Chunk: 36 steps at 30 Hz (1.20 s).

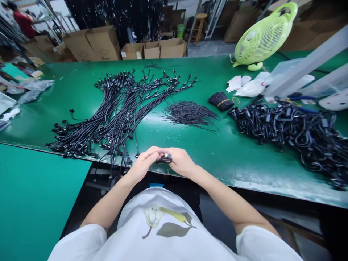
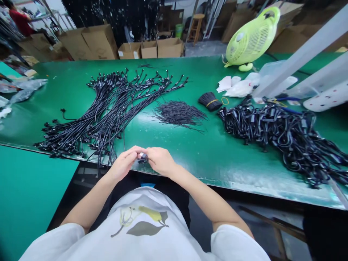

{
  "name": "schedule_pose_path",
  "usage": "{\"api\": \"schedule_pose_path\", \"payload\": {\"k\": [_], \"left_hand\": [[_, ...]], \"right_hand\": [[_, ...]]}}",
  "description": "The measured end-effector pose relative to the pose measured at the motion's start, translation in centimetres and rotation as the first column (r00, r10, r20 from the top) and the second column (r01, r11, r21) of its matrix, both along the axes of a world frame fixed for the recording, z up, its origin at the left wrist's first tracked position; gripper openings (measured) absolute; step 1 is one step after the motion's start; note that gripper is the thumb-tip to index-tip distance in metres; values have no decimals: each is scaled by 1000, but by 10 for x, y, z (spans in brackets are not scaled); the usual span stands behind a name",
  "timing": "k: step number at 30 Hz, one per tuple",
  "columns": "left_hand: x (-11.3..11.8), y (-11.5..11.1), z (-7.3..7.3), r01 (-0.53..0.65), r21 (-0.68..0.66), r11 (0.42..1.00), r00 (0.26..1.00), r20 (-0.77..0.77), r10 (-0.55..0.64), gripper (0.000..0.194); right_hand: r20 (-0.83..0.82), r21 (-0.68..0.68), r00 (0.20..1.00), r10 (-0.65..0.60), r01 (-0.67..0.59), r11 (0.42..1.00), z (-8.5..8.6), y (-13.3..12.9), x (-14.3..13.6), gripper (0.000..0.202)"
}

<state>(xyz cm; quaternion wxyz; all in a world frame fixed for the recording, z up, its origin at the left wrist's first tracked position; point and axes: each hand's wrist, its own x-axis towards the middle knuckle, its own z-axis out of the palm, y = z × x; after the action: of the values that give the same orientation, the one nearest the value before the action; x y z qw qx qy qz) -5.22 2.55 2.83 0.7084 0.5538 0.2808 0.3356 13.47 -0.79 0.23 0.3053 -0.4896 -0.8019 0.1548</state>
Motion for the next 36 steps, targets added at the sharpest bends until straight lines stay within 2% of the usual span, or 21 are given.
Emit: {"api": "schedule_pose_path", "payload": {"k": [3,6,8,11,12,14,17,19,20,21,23,24,25,26,27,28,30,31,33,35,36], "left_hand": [[4,-5,-8,-57,90,994,998,29,54,38],[10,-6,-16,-124,127,984,991,-26,128,34],[14,-4,-18,-179,67,982,982,-46,182,27],[16,0,-15,-217,-76,973,976,-16,216,29],[17,1,-13,-214,-121,969,977,-4,215,30],[17,3,-11,-194,-195,962,980,3,198,34],[16,4,-11,-161,-222,962,987,-25,159,39],[13,3,-13,-173,-85,981,983,-78,167,35],[12,2,-15,-192,58,980,972,-123,198,30],[10,2,-16,-207,235,950,954,-168,250,24],[5,-1,-20,-162,566,809,915,-220,337,17],[3,-2,-22,-102,669,736,915,-228,334,18],[2,-4,-24,-39,724,688,927,-231,295,21],[1,-5,-26,10,735,678,944,-231,236,22],[1,-7,-29,21,708,706,957,-219,190,22],[2,-8,-31,-19,644,765,966,-187,181,20],[7,-11,-34,-170,385,907,967,-114,229,19],[10,-13,-35,-215,210,954,967,-91,238,24],[16,-16,-35,-188,-95,977,982,-53,184,35],[21,-19,-35,-130,-219,967,992,-24,128,41],[22,-20,-36,-134,-218,967,991,-16,134,43]], "right_hand": [[53,63,989,-138,134,989,6,-4,0,26],[170,195,961,-219,186,963,12,-9,-6,30],[236,302,923,-305,228,925,15,-10,-10,31],[234,437,878,-417,288,852,20,-10,-12,29],[230,466,878,-420,280,839,21,-10,-11,28],[265,479,894,-361,203,854,22,-8,-8,27],[340,364,913,-226,94,927,22,-5,-5,27],[271,231,944,-187,125,965,21,-4,-4,30],[183,135,968,-172,149,980,20,-3,-3,31],[59,10,987,-151,151,988,19,-2,-2,31],[-241,-268,961,-138,71,961,17,1,0,33],[-371,-378,915,-157,5,926,17,2,1,33],[-460,-447,869,-183,-49,893,16,2,2,33],[-504,-472,839,-206,-67,879,16,2,3,33],[-508,-458,833,-218,-47,888,17,1,3,32],[-483,-410,849,-215,-3,912,17,0,2,31],[-373,-239,910,-180,93,966,16,-4,-1,29],[-291,-138,942,-169,133,981,15,-6,-4,28],[-114,39,978,-175,181,983,11,-10,-11,31],[-12,97,975,-222,222,970,5,-12,-17,33],[-37,50,969,-244,245,968,2,-12,-20,33]]}}
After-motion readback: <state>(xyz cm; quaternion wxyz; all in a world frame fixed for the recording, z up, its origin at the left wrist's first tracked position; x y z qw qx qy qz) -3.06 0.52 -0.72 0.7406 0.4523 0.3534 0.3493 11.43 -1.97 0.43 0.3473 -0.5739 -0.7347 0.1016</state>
